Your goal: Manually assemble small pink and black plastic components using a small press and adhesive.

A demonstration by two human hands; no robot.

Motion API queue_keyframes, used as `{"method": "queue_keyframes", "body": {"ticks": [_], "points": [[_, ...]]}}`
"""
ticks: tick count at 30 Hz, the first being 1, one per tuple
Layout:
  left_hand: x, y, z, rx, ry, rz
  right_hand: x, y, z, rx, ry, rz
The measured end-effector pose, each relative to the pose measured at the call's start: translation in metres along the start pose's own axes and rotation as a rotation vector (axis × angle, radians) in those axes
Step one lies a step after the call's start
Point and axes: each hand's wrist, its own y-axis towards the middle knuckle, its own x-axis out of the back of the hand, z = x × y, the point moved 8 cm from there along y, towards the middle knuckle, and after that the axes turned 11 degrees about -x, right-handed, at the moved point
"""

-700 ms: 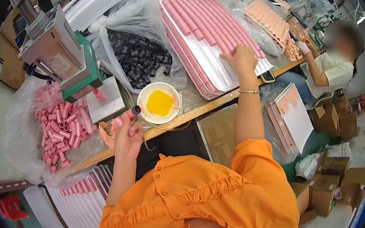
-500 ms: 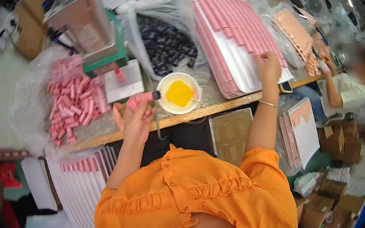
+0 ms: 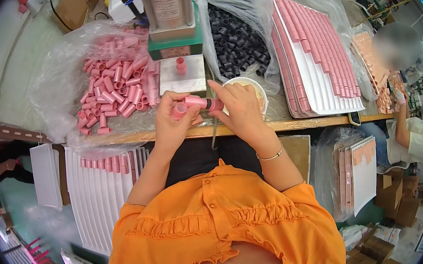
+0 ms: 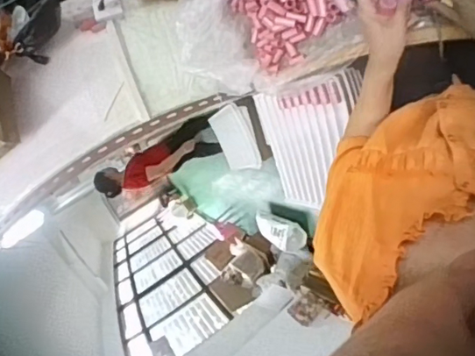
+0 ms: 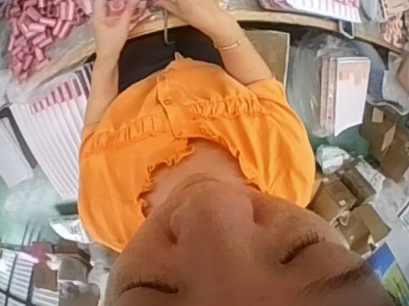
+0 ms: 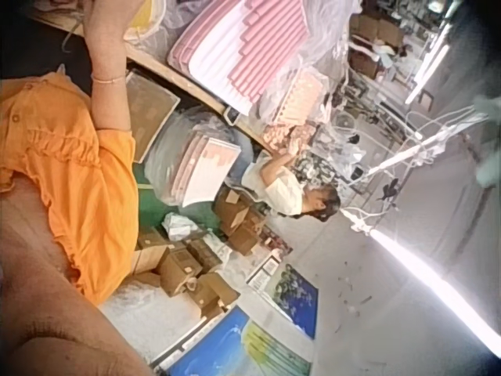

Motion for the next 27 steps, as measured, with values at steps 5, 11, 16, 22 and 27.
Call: {"method": "queue_keyframes", "body": {"ticks": [5, 11, 16, 22, 27], "points": [[0.000, 0.017, -0.015, -0.199, 0.589, 0.256, -0.017, 0.014, 0.005, 0.014, 0.039, 0.009], [0.038, 0.075, 0.011, -0.158, 0.761, 0.074, -0.053, 0.060, -0.036, -0.250, 0.219, -0.006], [0.059, 0.109, 0.061, -0.129, 0.963, 0.289, -0.092, 0.099, -0.036, -0.294, 0.092, 0.011], [0.088, 0.075, 0.009, -0.237, 0.459, 0.127, -0.100, 0.095, -0.030, -0.277, -0.027, 0.064], [0.041, 0.021, 0.009, 0.312, -0.246, 0.359, -0.044, 0.043, -0.025, -0.266, 0.227, 0.066]]}}
